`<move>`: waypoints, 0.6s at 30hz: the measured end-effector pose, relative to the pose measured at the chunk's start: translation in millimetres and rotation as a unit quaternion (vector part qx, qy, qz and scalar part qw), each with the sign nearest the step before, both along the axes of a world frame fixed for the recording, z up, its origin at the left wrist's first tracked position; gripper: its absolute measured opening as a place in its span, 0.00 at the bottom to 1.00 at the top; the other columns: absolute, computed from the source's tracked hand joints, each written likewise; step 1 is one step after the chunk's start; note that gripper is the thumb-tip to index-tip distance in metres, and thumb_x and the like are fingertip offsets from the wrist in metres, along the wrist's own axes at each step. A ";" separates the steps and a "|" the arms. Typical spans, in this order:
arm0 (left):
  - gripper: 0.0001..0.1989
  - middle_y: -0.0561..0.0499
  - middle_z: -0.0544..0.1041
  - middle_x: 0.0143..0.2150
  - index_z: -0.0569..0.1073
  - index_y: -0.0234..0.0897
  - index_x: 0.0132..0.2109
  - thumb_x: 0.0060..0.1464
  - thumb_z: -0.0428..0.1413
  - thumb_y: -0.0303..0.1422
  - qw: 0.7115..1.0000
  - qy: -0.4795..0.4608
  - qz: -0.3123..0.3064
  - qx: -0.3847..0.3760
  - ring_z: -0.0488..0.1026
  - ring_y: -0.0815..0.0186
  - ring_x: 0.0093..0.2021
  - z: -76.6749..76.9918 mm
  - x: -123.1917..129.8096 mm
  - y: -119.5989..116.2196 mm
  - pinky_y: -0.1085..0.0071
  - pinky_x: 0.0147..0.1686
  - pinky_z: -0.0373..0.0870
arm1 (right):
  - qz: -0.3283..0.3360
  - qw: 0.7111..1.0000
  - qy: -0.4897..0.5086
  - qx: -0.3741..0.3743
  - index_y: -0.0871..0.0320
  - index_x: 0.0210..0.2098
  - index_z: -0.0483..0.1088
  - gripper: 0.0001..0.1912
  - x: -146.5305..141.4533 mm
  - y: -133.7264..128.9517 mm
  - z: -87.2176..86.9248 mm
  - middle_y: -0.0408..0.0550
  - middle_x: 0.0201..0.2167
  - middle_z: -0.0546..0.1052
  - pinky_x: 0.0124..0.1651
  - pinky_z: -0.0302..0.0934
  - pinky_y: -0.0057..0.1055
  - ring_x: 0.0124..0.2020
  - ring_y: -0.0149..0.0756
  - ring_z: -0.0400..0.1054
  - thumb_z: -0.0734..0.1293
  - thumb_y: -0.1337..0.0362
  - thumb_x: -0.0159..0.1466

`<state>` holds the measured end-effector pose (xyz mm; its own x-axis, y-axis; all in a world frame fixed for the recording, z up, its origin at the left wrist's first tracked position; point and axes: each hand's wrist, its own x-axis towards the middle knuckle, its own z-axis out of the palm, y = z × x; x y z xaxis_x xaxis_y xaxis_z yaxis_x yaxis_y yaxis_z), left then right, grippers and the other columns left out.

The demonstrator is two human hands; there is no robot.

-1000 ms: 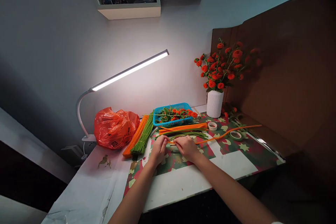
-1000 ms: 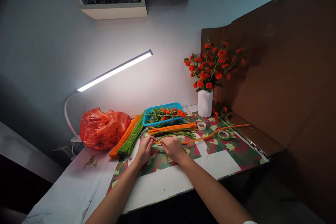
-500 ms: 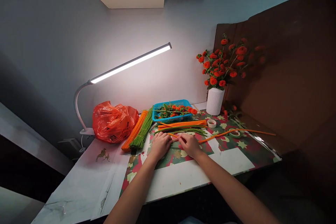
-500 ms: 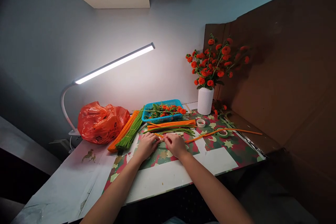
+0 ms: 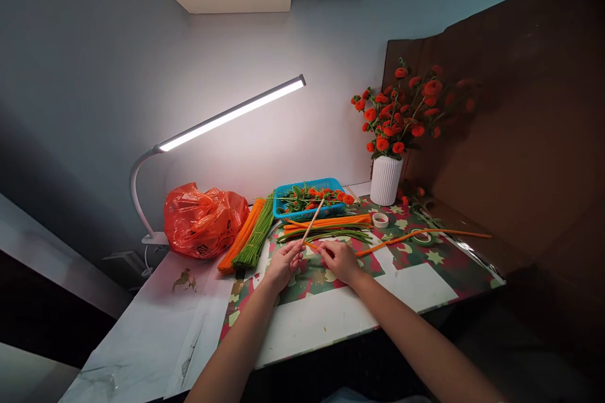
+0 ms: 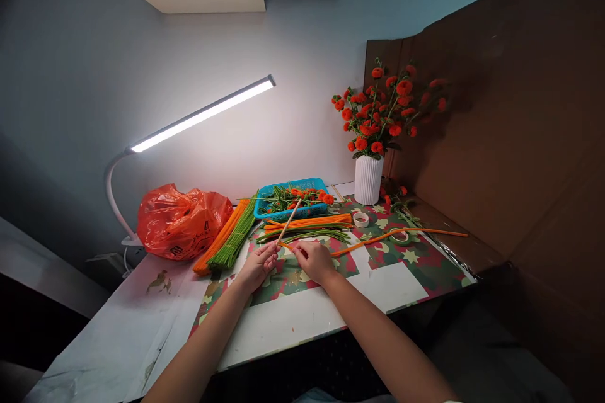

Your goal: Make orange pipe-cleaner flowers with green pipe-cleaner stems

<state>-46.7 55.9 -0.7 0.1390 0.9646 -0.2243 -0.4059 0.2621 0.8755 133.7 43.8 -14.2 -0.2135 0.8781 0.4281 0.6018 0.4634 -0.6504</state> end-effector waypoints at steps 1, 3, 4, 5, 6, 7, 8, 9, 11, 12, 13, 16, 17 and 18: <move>0.09 0.51 0.76 0.29 0.75 0.31 0.37 0.47 0.64 0.28 1.000 -0.012 -0.004 -0.009 0.69 0.79 0.21 1.1 0.1 -0.4 0.84 0.21 0.68 | 0.001 1.000 0.003 0.000 0.56 0.28 0.69 0.14 0.0 0.1 0.0 0.44 0.23 0.73 0.31 0.52 0.27 0.27 0.34 0.65 0.58 0.60 0.66; 0.06 0.51 0.76 0.29 0.75 0.31 0.37 0.49 0.62 0.26 0.999 -0.028 -0.003 -0.014 0.69 0.79 0.22 2.7 -0.2 -0.5 0.85 0.22 0.69 | 0.000 1.000 0.010 0.003 0.56 0.29 0.69 0.14 0.1 0.1 0.5 0.45 0.23 0.73 0.32 0.53 0.27 0.27 0.34 0.66 0.57 0.59 0.66; 0.06 0.51 0.76 0.30 0.75 0.31 0.37 0.50 0.61 0.26 0.999 -0.031 0.000 -0.010 0.69 0.79 0.22 3.1 -0.4 -0.3 0.85 0.22 0.69 | 0.000 1.000 0.013 0.005 0.56 0.29 0.69 0.15 0.2 0.0 1.1 0.45 0.24 0.74 0.33 0.53 0.28 0.28 0.35 0.66 0.57 0.59 0.67; 0.05 0.51 0.76 0.30 0.75 0.32 0.37 0.50 0.61 0.27 1.000 -0.028 0.005 -0.004 0.69 0.79 0.22 3.2 -0.5 -0.2 0.84 0.22 0.69 | -0.001 1.000 0.015 0.006 0.56 0.29 0.69 0.15 0.2 -0.3 1.8 0.45 0.24 0.74 0.33 0.54 0.28 0.28 0.35 0.66 0.57 0.59 0.67; 0.06 0.51 0.76 0.30 0.75 0.32 0.37 0.50 0.62 0.27 1.000 -0.022 0.011 0.001 0.69 0.78 0.22 3.0 -0.3 -0.1 0.84 0.22 0.69 | 0.000 1.000 0.017 0.006 0.56 0.29 0.69 0.15 0.2 -0.7 2.6 0.46 0.25 0.74 0.34 0.54 0.28 0.29 0.35 0.66 0.57 0.59 0.67; 0.07 0.51 0.76 0.30 0.75 0.32 0.37 0.49 0.62 0.27 1.000 -0.015 0.016 0.004 0.70 0.78 0.22 2.6 0.2 -0.3 0.84 0.22 0.69 | 0.002 1.000 0.018 0.007 0.56 0.29 0.69 0.15 0.2 -1.2 3.3 0.46 0.25 0.74 0.34 0.54 0.27 0.29 0.34 0.66 0.57 0.59 0.67; 0.08 0.50 0.77 0.30 0.76 0.31 0.37 0.48 0.63 0.27 1.000 -0.008 0.019 0.005 0.70 0.77 0.22 2.0 1.0 -0.6 0.83 0.22 0.69 | 0.006 1.000 0.019 0.008 0.56 0.28 0.69 0.15 0.1 -1.6 3.9 0.45 0.24 0.74 0.34 0.54 0.27 0.28 0.34 0.66 0.57 0.59 0.67; 0.09 0.50 0.76 0.30 0.76 0.31 0.37 0.46 0.65 0.28 1.000 -0.006 0.019 0.006 0.70 0.77 0.22 1.3 2.0 -1.1 0.83 0.22 0.69 | 0.010 1.000 0.020 0.010 0.56 0.28 0.69 0.14 0.1 -2.1 4.3 0.45 0.23 0.74 0.33 0.54 0.27 0.27 0.34 0.66 0.57 0.60 0.67; 0.12 0.51 0.76 0.29 0.76 0.30 0.36 0.42 0.67 0.28 1.000 -0.009 0.008 0.011 0.70 0.77 0.22 -0.2 4.4 -2.5 0.82 0.22 0.70 | 0.013 1.000 0.021 0.016 0.56 0.28 0.69 0.13 -0.2 -2.6 4.4 0.44 0.22 0.73 0.32 0.53 0.27 0.26 0.33 0.65 0.58 0.60 0.66; 0.13 0.51 0.76 0.29 0.76 0.30 0.35 0.41 0.67 0.29 1.000 -0.010 0.000 0.016 0.70 0.77 0.22 -1.0 5.4 -3.1 0.81 0.22 0.70 | 0.013 1.000 0.020 0.018 0.56 0.28 0.69 0.13 -0.3 -2.6 4.2 0.44 0.22 0.73 0.32 0.53 0.27 0.26 0.33 0.65 0.58 0.61 0.66; 0.13 0.51 0.76 0.28 0.76 0.29 0.34 0.40 0.68 0.30 1.000 -0.011 -0.006 0.020 0.70 0.76 0.22 -1.6 6.2 -3.5 0.81 0.22 0.70 | 0.012 1.000 0.020 0.020 0.56 0.27 0.68 0.13 -0.5 -2.5 3.8 0.43 0.21 0.73 0.31 0.53 0.26 0.25 0.33 0.65 0.59 0.61 0.65; 0.12 0.50 0.75 0.28 0.74 0.29 0.31 0.42 0.67 0.32 1.000 -0.012 -0.004 0.010 0.69 0.76 0.21 -3.0 6.7 -3.1 0.81 0.20 0.69 | 0.008 0.999 0.019 0.026 0.57 0.26 0.68 0.13 -0.8 -1.7 1.9 0.43 0.21 0.72 0.29 0.52 0.26 0.24 0.32 0.64 0.60 0.62 0.65; 0.11 0.50 0.75 0.28 0.74 0.29 0.31 0.43 0.66 0.32 1.000 -0.014 0.002 0.003 0.70 0.76 0.21 -3.2 6.4 -2.5 0.81 0.20 0.69 | 0.008 0.999 0.018 0.028 0.57 0.25 0.68 0.13 -0.8 -1.4 1.2 0.43 0.21 0.72 0.28 0.51 0.25 0.23 0.31 0.63 0.60 0.62 0.65; 0.10 0.50 0.75 0.27 0.73 0.30 0.31 0.44 0.66 0.31 1.000 -0.016 0.008 -0.003 0.70 0.76 0.21 -3.4 6.0 -1.8 0.81 0.20 0.69 | 0.007 0.999 0.018 0.031 0.57 0.25 0.68 0.13 -0.9 -1.1 0.5 0.43 0.20 0.72 0.28 0.51 0.25 0.23 0.31 0.63 0.60 0.62 0.64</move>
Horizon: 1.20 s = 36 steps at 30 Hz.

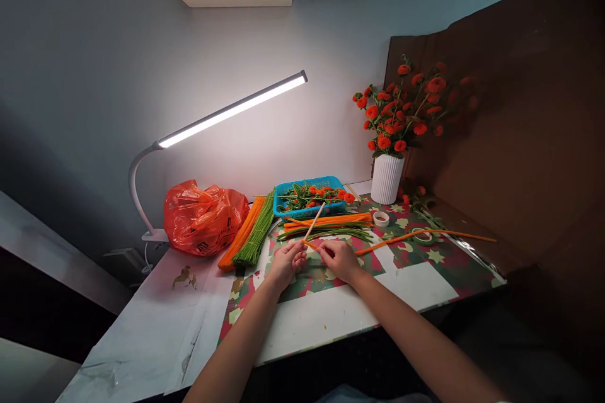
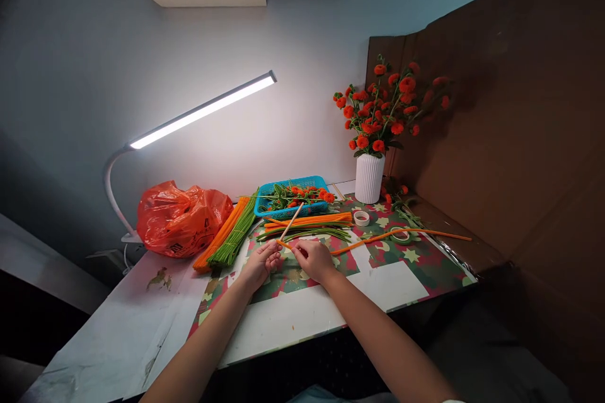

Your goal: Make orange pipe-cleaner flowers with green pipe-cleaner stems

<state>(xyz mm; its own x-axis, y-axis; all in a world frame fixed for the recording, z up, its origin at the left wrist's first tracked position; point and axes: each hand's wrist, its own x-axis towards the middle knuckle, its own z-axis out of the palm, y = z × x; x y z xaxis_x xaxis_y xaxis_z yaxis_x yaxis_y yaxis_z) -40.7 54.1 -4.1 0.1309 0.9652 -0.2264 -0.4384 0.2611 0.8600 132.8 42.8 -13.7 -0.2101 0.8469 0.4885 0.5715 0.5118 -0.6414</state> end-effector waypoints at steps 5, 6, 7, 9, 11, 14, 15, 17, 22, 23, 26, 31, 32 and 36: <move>0.07 0.50 0.75 0.26 0.72 0.31 0.31 0.48 0.62 0.28 1.000 -0.016 0.007 -0.023 0.71 0.75 0.21 0.8 -0.4 2.0 0.82 0.18 0.68 | 0.000 1.000 -0.007 0.006 0.57 0.25 0.69 0.11 -0.4 1.0 -3.3 0.41 0.19 0.71 0.27 0.50 0.25 0.22 0.29 0.62 0.62 0.64 0.63; 0.06 0.51 0.74 0.25 0.72 0.31 0.31 0.48 0.62 0.28 1.000 -0.019 0.005 -0.025 0.70 0.75 0.20 1.3 0.0 2.0 0.83 0.18 0.67 | 0.000 1.000 -0.007 0.006 0.57 0.25 0.69 0.11 -0.6 1.1 -4.0 0.41 0.20 0.71 0.27 0.50 0.25 0.22 0.29 0.61 0.62 0.64 0.63; 0.06 0.51 0.74 0.25 0.71 0.31 0.31 0.48 0.62 0.27 0.999 -0.020 0.003 -0.025 0.70 0.75 0.20 2.0 0.3 2.0 0.83 0.17 0.66 | 0.001 1.000 -0.007 0.008 0.57 0.25 0.69 0.11 -0.7 1.3 -4.7 0.41 0.20 0.71 0.27 0.50 0.25 0.22 0.29 0.61 0.62 0.64 0.63; 0.06 0.53 0.73 0.23 0.71 0.31 0.30 0.48 0.62 0.27 0.999 -0.022 -0.003 -0.023 0.69 0.76 0.19 3.6 0.5 1.5 0.84 0.16 0.65 | 0.006 1.000 -0.008 0.010 0.58 0.25 0.69 0.12 -0.7 1.9 -5.8 0.41 0.20 0.71 0.27 0.49 0.25 0.22 0.29 0.61 0.62 0.63 0.64; 0.06 0.53 0.72 0.22 0.72 0.30 0.30 0.47 0.62 0.27 0.999 -0.023 -0.015 -0.022 0.68 0.76 0.18 5.6 -0.9 0.3 0.84 0.17 0.64 | 0.018 1.000 -0.011 0.009 0.58 0.24 0.69 0.13 0.3 2.8 -6.0 0.41 0.19 0.70 0.27 0.49 0.25 0.22 0.29 0.60 0.62 0.62 0.64; 0.10 0.53 0.71 0.21 0.72 0.29 0.29 0.42 0.66 0.30 0.996 -0.013 -0.086 0.005 0.67 0.76 0.19 8.3 -6.8 -3.2 0.82 0.19 0.65 | 0.062 0.998 -0.007 0.005 0.59 0.24 0.70 0.14 4.3 4.6 -3.5 0.41 0.18 0.68 0.26 0.50 0.25 0.21 0.29 0.59 0.62 0.62 0.64; 0.12 0.53 0.71 0.21 0.73 0.29 0.29 0.40 0.67 0.31 0.992 -0.002 -0.124 0.021 0.66 0.77 0.19 8.9 -9.5 -4.7 0.82 0.19 0.64 | 0.079 0.997 -0.003 0.004 0.59 0.25 0.70 0.13 6.2 5.0 -1.8 0.41 0.19 0.69 0.26 0.50 0.25 0.22 0.29 0.59 0.61 0.62 0.65; 0.13 0.54 0.70 0.21 0.73 0.29 0.28 0.39 0.67 0.34 0.978 0.033 -0.201 0.053 0.65 0.77 0.19 9.8 -15.1 -7.6 0.82 0.19 0.61 | 0.106 0.994 0.000 0.001 0.59 0.26 0.71 0.12 10.3 5.3 2.1 0.42 0.21 0.70 0.27 0.50 0.25 0.23 0.29 0.60 0.62 0.63 0.64; 0.13 0.54 0.68 0.21 0.74 0.31 0.30 0.44 0.64 0.38 0.939 0.124 -0.302 0.113 0.62 0.76 0.19 9.9 -25.4 -9.6 0.79 0.19 0.57 | 0.123 0.992 -0.019 0.010 0.59 0.26 0.71 0.11 19.3 3.3 10.6 0.43 0.23 0.73 0.29 0.53 0.25 0.26 0.31 0.63 0.64 0.61 0.64; 0.13 0.54 0.68 0.21 0.74 0.31 0.31 0.46 0.63 0.38 0.932 0.139 -0.312 0.124 0.62 0.75 0.20 10.1 -26.6 -9.2 0.79 0.20 0.56 | 0.125 0.992 -0.022 0.015 0.59 0.26 0.71 0.12 20.5 3.2 11.8 0.44 0.24 0.73 0.30 0.54 0.25 0.26 0.31 0.64 0.64 0.61 0.64; 0.13 0.55 0.67 0.22 0.73 0.32 0.34 0.49 0.61 0.40 0.914 0.178 -0.333 0.149 0.63 0.74 0.21 12.3 -29.1 -8.4 0.78 0.21 0.57 | 0.131 0.991 -0.031 0.027 0.59 0.27 0.72 0.12 23.0 5.6 17.3 0.44 0.24 0.73 0.31 0.54 0.25 0.27 0.31 0.64 0.64 0.60 0.64; 0.16 0.57 0.64 0.23 0.71 0.33 0.34 0.50 0.59 0.44 0.896 0.240 -0.329 0.175 0.59 0.75 0.20 18.8 -28.9 -10.8 0.77 0.22 0.60 | 0.180 0.976 -0.112 0.058 0.59 0.26 0.71 0.11 23.5 15.8 41.4 0.42 0.23 0.73 0.29 0.51 0.25 0.25 0.29 0.63 0.66 0.61 0.63; 0.17 0.58 0.64 0.22 0.71 0.33 0.34 0.50 0.59 0.45 0.892 0.255 -0.326 0.180 0.59 0.76 0.20 19.7 -28.2 -11.6 0.77 0.21 0.59 | 0.186 0.970 -0.138 0.067 0.59 0.26 0.71 0.10 22.7 16.9 47.6 0.42 0.23 0.73 0.29 0.50 0.25 0.25 0.29 0.63 0.67 0.62 0.62; 0.17 0.57 0.65 0.22 0.68 0.34 0.32 0.52 0.56 0.46 0.879 0.312 -0.290 0.214 0.58 0.75 0.19 21.5 -24.1 -15.0 0.78 0.19 0.52 | 0.155 0.961 -0.210 0.090 0.58 0.24 0.70 0.08 16.3 13.3 67.7 0.42 0.23 0.74 0.28 0.47 0.26 0.25 0.29 0.63 0.68 0.65 0.60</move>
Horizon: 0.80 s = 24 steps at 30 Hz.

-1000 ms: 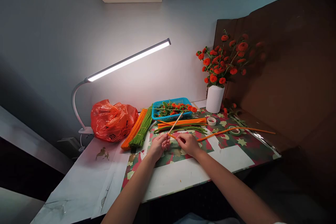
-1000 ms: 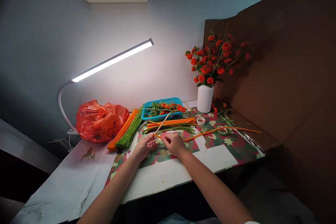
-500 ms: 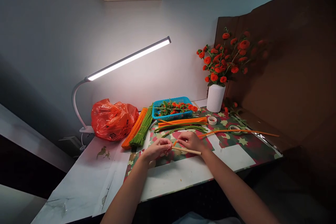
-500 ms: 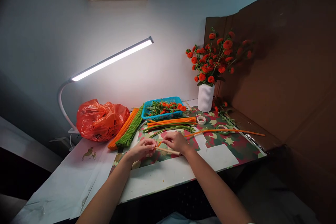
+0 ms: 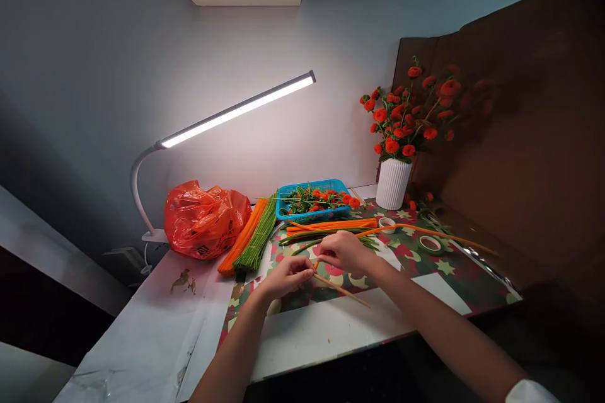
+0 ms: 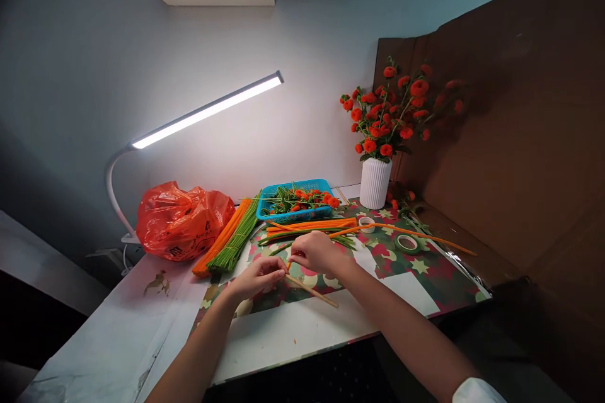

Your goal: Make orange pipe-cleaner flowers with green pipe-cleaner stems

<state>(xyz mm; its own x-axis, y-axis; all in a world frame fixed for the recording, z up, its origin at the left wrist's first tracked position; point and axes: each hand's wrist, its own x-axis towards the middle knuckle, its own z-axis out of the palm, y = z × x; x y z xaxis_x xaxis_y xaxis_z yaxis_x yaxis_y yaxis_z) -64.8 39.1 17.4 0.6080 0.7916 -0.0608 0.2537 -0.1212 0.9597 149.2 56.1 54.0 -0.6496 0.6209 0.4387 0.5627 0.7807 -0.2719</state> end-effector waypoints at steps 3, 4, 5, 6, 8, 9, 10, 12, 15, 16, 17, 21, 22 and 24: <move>0.16 0.56 0.66 0.23 0.67 0.35 0.32 0.54 0.54 0.45 0.998 -0.012 0.025 0.052 0.58 0.74 0.21 -1.5 4.8 -1.9 0.77 0.21 0.52 | -0.028 0.999 -0.017 0.014 0.58 0.25 0.70 0.08 -4.8 -7.3 6.7 0.43 0.24 0.74 0.29 0.46 0.27 0.25 0.29 0.63 0.67 0.66 0.60; 0.16 0.56 0.66 0.23 0.67 0.35 0.32 0.55 0.53 0.45 0.997 -0.020 0.033 0.069 0.59 0.73 0.22 -2.5 6.6 -2.2 0.76 0.21 0.53 | -0.038 0.999 -0.019 0.020 0.59 0.25 0.70 0.08 -5.9 -9.5 7.5 0.43 0.24 0.74 0.29 0.45 0.27 0.25 0.29 0.63 0.67 0.66 0.60; 0.16 0.56 0.65 0.23 0.66 0.35 0.32 0.55 0.53 0.45 0.995 -0.031 0.040 0.084 0.59 0.73 0.22 -3.9 8.4 -2.5 0.76 0.22 0.54 | -0.048 0.998 -0.018 0.026 0.59 0.25 0.70 0.08 -6.7 -11.2 7.7 0.44 0.24 0.74 0.29 0.45 0.27 0.25 0.29 0.63 0.66 0.66 0.61; 0.15 0.56 0.65 0.23 0.66 0.36 0.32 0.56 0.52 0.45 0.993 -0.044 0.048 0.095 0.59 0.72 0.23 -5.4 10.3 -2.7 0.76 0.23 0.54 | -0.059 0.998 -0.015 0.030 0.59 0.25 0.69 0.08 -7.1 -12.3 7.4 0.44 0.24 0.74 0.29 0.45 0.27 0.25 0.29 0.63 0.66 0.66 0.61; 0.15 0.57 0.64 0.23 0.64 0.37 0.33 0.57 0.51 0.44 0.990 -0.068 0.067 0.106 0.59 0.71 0.23 -8.6 13.5 -2.9 0.75 0.24 0.54 | -0.079 0.996 -0.006 0.036 0.59 0.25 0.69 0.09 -7.6 -13.3 5.7 0.44 0.24 0.74 0.29 0.45 0.28 0.25 0.29 0.63 0.65 0.66 0.62; 0.14 0.57 0.63 0.23 0.63 0.37 0.33 0.57 0.50 0.44 0.988 -0.075 0.075 0.108 0.58 0.71 0.24 -10.1 15.0 -3.1 0.75 0.24 0.54 | -0.085 0.996 -0.002 0.038 0.59 0.25 0.69 0.10 -7.8 -13.2 4.5 0.44 0.24 0.74 0.29 0.45 0.28 0.24 0.29 0.62 0.64 0.65 0.63; 0.13 0.57 0.63 0.24 0.63 0.38 0.33 0.58 0.50 0.43 0.987 -0.079 0.082 0.109 0.58 0.71 0.24 -11.4 16.3 -3.3 0.75 0.24 0.54 | -0.088 0.995 0.001 0.042 0.59 0.25 0.69 0.10 -8.0 -12.8 3.1 0.44 0.24 0.73 0.29 0.45 0.28 0.24 0.29 0.62 0.64 0.65 0.63; 0.12 0.56 0.62 0.24 0.63 0.38 0.33 0.58 0.50 0.42 0.986 -0.083 0.092 0.111 0.56 0.70 0.24 -12.9 18.7 -3.8 0.75 0.25 0.53 | -0.084 0.995 0.000 0.055 0.58 0.25 0.68 0.11 -9.0 -12.1 0.2 0.44 0.24 0.73 0.29 0.44 0.29 0.24 0.29 0.62 0.64 0.65 0.63; 0.11 0.56 0.63 0.27 0.65 0.38 0.35 0.57 0.52 0.41 0.986 -0.097 0.096 0.098 0.56 0.69 0.25 -12.1 23.0 -5.5 0.74 0.26 0.54 | -0.067 0.995 -0.010 0.076 0.58 0.25 0.67 0.11 -12.1 -12.2 -4.1 0.44 0.23 0.72 0.28 0.43 0.29 0.24 0.29 0.62 0.63 0.65 0.64; 0.10 0.55 0.65 0.28 0.65 0.38 0.36 0.56 0.53 0.41 0.985 -0.102 0.101 0.094 0.57 0.68 0.26 -11.1 24.6 -6.3 0.74 0.28 0.56 | -0.061 0.995 -0.013 0.082 0.59 0.25 0.67 0.11 -13.5 -12.7 -5.4 0.44 0.23 0.72 0.28 0.43 0.30 0.24 0.29 0.62 0.63 0.65 0.64; 0.10 0.53 0.66 0.30 0.66 0.38 0.37 0.56 0.53 0.40 0.984 -0.106 0.108 0.093 0.60 0.67 0.28 -10.0 26.3 -7.3 0.73 0.30 0.58 | -0.055 0.995 -0.016 0.087 0.59 0.25 0.67 0.11 -15.0 -13.4 -6.6 0.44 0.23 0.72 0.28 0.43 0.30 0.24 0.29 0.62 0.62 0.65 0.64; 0.06 0.50 0.70 0.36 0.67 0.39 0.38 0.56 0.53 0.37 0.972 -0.130 0.158 0.115 0.65 0.62 0.38 -9.0 31.5 -9.7 0.70 0.40 0.61 | -0.045 0.991 -0.018 0.123 0.59 0.25 0.67 0.13 -20.7 -16.7 -11.6 0.44 0.22 0.71 0.28 0.43 0.30 0.23 0.29 0.60 0.60 0.66 0.65; 0.06 0.50 0.70 0.36 0.67 0.40 0.38 0.56 0.52 0.36 0.969 -0.138 0.170 0.117 0.65 0.62 0.38 -10.4 32.4 -9.4 0.69 0.40 0.61 | -0.045 0.990 -0.017 0.132 0.59 0.25 0.67 0.14 -21.7 -17.5 -13.1 0.44 0.22 0.70 0.28 0.44 0.30 0.22 0.29 0.60 0.59 0.66 0.66; 0.05 0.52 0.69 0.34 0.67 0.40 0.39 0.56 0.52 0.36 0.964 -0.156 0.192 0.100 0.65 0.63 0.35 -15.0 33.8 -7.7 0.70 0.36 0.61 | -0.043 0.989 -0.011 0.142 0.59 0.25 0.67 0.15 -23.4 -18.7 -17.1 0.44 0.22 0.71 0.29 0.45 0.30 0.23 0.30 0.60 0.57 0.66 0.66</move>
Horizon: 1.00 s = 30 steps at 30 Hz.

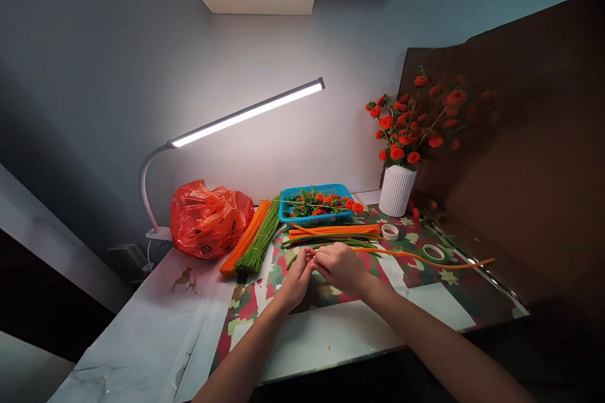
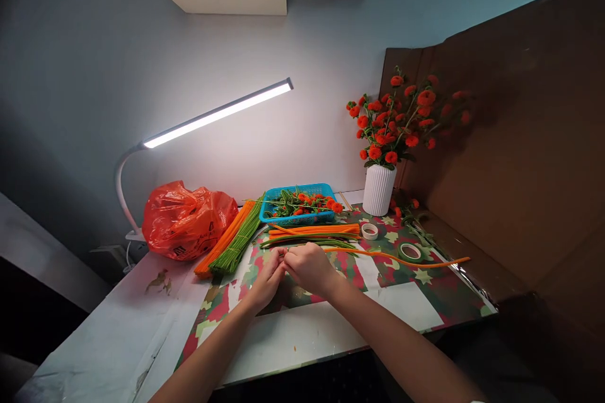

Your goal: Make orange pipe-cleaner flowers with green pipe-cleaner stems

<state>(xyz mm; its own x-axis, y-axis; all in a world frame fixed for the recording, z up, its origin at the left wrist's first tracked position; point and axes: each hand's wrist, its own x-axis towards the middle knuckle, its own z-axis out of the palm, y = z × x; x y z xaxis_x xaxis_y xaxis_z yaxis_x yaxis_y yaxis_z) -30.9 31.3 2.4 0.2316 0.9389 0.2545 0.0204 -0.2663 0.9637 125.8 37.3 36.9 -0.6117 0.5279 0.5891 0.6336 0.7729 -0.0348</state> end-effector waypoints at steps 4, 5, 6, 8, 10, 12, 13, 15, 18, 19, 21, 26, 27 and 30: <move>0.06 0.58 0.62 0.25 0.64 0.43 0.38 0.53 0.53 0.37 0.992 -0.082 0.026 -0.089 0.57 0.69 0.24 -10.0 3.8 6.0 0.74 0.25 0.54 | 0.008 0.999 0.046 0.003 0.59 0.26 0.67 0.16 -3.4 -1.8 -13.2 0.46 0.24 0.73 0.31 0.49 0.29 0.26 0.32 0.64 0.56 0.63 0.67; 0.07 0.59 0.61 0.24 0.63 0.43 0.37 0.52 0.53 0.38 0.987 -0.109 0.033 -0.112 0.56 0.70 0.23 -11.3 4.9 7.2 0.74 0.24 0.52 | 0.008 0.998 0.064 -0.006 0.59 0.26 0.68 0.16 -4.4 -2.3 -17.1 0.47 0.25 0.73 0.32 0.50 0.29 0.27 0.32 0.65 0.56 0.63 0.67; 0.09 0.60 0.60 0.23 0.62 0.43 0.36 0.51 0.54 0.38 0.981 -0.138 0.039 -0.134 0.55 0.71 0.22 -11.9 5.9 8.1 0.75 0.23 0.51 | 0.009 0.996 0.082 -0.020 0.59 0.26 0.68 0.15 -5.5 -2.7 -20.8 0.47 0.25 0.74 0.33 0.52 0.29 0.28 0.33 0.66 0.57 0.63 0.67; 0.12 0.62 0.59 0.21 0.59 0.43 0.35 0.47 0.56 0.37 0.963 -0.199 0.048 -0.178 0.54 0.72 0.20 -11.3 7.6 9.2 0.76 0.23 0.50 | 0.007 0.991 0.122 -0.060 0.58 0.27 0.69 0.14 -7.3 -3.5 -26.6 0.47 0.25 0.74 0.33 0.53 0.28 0.29 0.33 0.66 0.58 0.64 0.66; 0.15 0.63 0.56 0.19 0.57 0.43 0.34 0.44 0.58 0.37 0.946 -0.241 0.051 -0.211 0.53 0.74 0.18 -9.2 8.4 9.6 0.77 0.22 0.50 | 0.000 0.981 0.166 -0.103 0.58 0.26 0.69 0.13 -8.4 -4.0 -29.5 0.46 0.23 0.73 0.31 0.54 0.27 0.27 0.32 0.66 0.60 0.64 0.65; 0.18 0.65 0.53 0.17 0.56 0.42 0.34 0.42 0.59 0.37 0.933 -0.273 0.047 -0.229 0.52 0.75 0.17 -6.9 8.5 9.9 0.78 0.22 0.50 | -0.003 0.967 0.210 -0.142 0.58 0.25 0.70 0.13 -9.0 -4.1 -29.6 0.45 0.22 0.72 0.29 0.53 0.27 0.25 0.31 0.64 0.61 0.63 0.64; 0.19 0.65 0.53 0.17 0.56 0.42 0.34 0.41 0.60 0.36 0.928 -0.288 0.044 -0.234 0.52 0.75 0.17 -5.9 8.4 10.0 0.78 0.22 0.51 | -0.001 0.960 0.231 -0.160 0.58 0.25 0.70 0.13 -9.1 -3.9 -28.9 0.44 0.21 0.72 0.28 0.54 0.26 0.24 0.31 0.64 0.62 0.63 0.64; 0.20 0.65 0.53 0.17 0.56 0.41 0.35 0.40 0.61 0.35 0.915 -0.317 0.033 -0.246 0.53 0.76 0.17 -4.2 7.6 10.0 0.78 0.22 0.53 | 0.007 0.944 0.269 -0.192 0.58 0.25 0.72 0.12 -9.4 -3.5 -27.0 0.44 0.21 0.73 0.28 0.55 0.26 0.24 0.31 0.64 0.63 0.62 0.63; 0.19 0.65 0.54 0.18 0.57 0.41 0.36 0.41 0.61 0.33 0.903 -0.343 0.004 -0.259 0.54 0.76 0.17 -1.4 6.0 8.8 0.78 0.23 0.55 | 0.021 0.913 0.319 -0.252 0.59 0.25 0.73 0.13 -8.1 -2.3 -24.7 0.46 0.22 0.74 0.28 0.57 0.27 0.24 0.32 0.65 0.65 0.59 0.61; 0.19 0.65 0.54 0.18 0.58 0.40 0.36 0.41 0.61 0.33 0.901 -0.346 -0.007 -0.261 0.54 0.76 0.18 -0.3 5.5 8.0 0.78 0.23 0.55 | 0.026 0.902 0.330 -0.277 0.59 0.24 0.73 0.13 -6.8 -1.4 -24.2 0.46 0.22 0.75 0.28 0.58 0.27 0.24 0.32 0.65 0.65 0.58 0.60; 0.18 0.64 0.54 0.18 0.58 0.40 0.36 0.42 0.61 0.32 0.899 -0.348 -0.038 -0.264 0.53 0.76 0.17 2.6 4.6 5.9 0.78 0.23 0.53 | 0.038 0.882 0.331 -0.335 0.60 0.24 0.73 0.15 -2.1 1.2 -23.1 0.46 0.22 0.74 0.27 0.58 0.27 0.24 0.32 0.65 0.66 0.55 0.60; 0.17 0.64 0.52 0.19 0.58 0.40 0.36 0.43 0.59 0.32 0.903 -0.306 -0.145 -0.266 0.50 0.76 0.18 12.2 3.0 0.1 0.78 0.22 0.48 | 0.088 0.839 0.284 -0.455 0.59 0.20 0.70 0.20 14.5 12.2 -13.1 0.42 0.19 0.69 0.23 0.54 0.25 0.21 0.29 0.60 0.68 0.49 0.56; 0.17 0.63 0.52 0.19 0.58 0.40 0.35 0.43 0.59 0.32 0.905 -0.291 -0.162 -0.265 0.49 0.76 0.18 14.0 2.3 -0.9 0.78 0.22 0.48 | 0.088 0.837 0.275 -0.464 0.59 0.20 0.69 0.20 17.4 14.6 -9.2 0.42 0.19 0.69 0.22 0.53 0.25 0.21 0.28 0.59 0.69 0.49 0.54; 0.16 0.62 0.53 0.20 0.58 0.39 0.34 0.44 0.59 0.34 0.911 -0.242 -0.207 -0.260 0.50 0.76 0.19 18.1 -0.9 -3.1 0.77 0.23 0.48 | 0.083 0.846 0.234 -0.472 0.60 0.19 0.69 0.20 24.3 20.8 5.5 0.41 0.17 0.67 0.21 0.51 0.24 0.19 0.27 0.57 0.71 0.49 0.52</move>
